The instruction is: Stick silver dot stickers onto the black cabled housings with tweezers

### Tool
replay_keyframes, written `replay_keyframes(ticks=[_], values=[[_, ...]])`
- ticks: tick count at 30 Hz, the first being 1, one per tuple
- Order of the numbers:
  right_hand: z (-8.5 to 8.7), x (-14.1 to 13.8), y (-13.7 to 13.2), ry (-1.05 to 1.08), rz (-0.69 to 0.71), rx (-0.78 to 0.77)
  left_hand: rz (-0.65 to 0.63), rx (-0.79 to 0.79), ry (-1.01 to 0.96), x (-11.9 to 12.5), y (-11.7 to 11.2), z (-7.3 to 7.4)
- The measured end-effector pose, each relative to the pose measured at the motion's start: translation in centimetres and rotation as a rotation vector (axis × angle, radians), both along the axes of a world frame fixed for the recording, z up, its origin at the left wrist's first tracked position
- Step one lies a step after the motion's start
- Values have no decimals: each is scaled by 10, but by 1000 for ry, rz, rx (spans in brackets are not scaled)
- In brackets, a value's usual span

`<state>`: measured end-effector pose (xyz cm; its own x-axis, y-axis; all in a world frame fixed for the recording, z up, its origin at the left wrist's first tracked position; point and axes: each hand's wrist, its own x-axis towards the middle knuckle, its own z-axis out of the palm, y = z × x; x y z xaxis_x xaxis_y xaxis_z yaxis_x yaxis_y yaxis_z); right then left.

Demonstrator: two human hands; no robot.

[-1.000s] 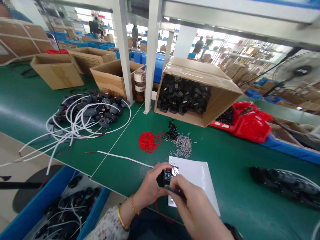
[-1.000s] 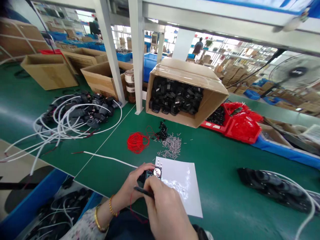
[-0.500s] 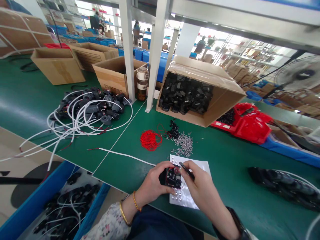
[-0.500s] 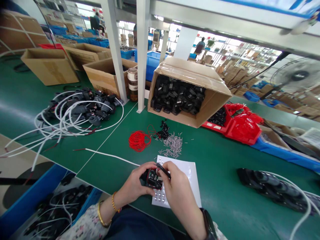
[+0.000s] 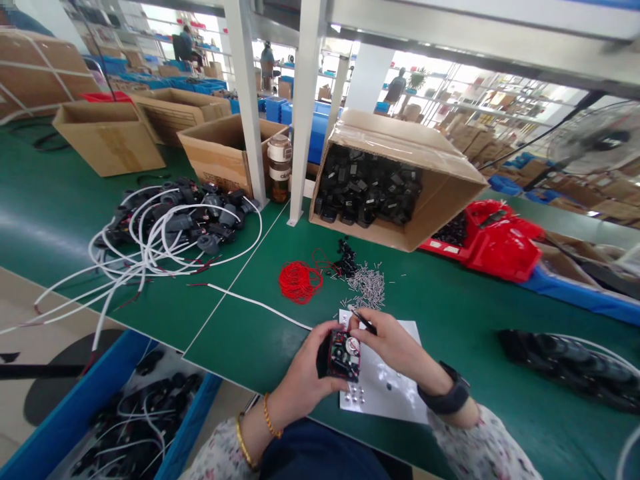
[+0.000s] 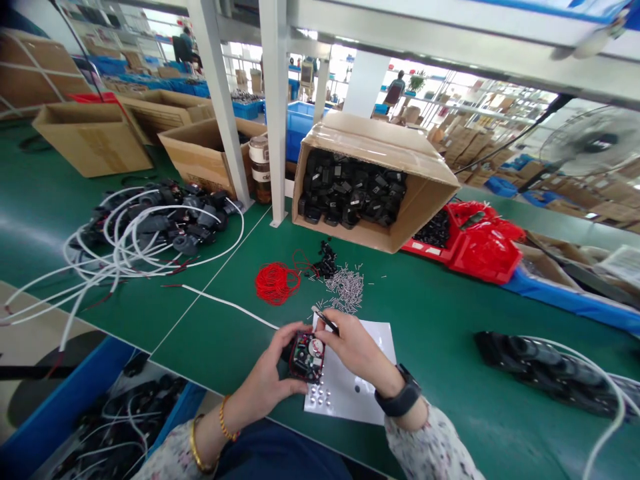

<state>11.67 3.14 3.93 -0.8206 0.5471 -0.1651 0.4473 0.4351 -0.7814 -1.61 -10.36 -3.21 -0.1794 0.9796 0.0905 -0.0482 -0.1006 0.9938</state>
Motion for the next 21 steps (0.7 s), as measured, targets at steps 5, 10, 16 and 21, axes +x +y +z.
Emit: replay_keyframes(ticks=[5,10,16,21], values=[[8,-7,3,-81,47,24,50,-47,-67,5,-3,-7],[14,-16,5,-152,125,136,113,-37,-45,5,-3,-15],[17,-30,7,-309,179,315,128,-51,-29,6,-3,-16],[20,-37,7,-334,181,320,132,-29,-30,7,-3,-17]])
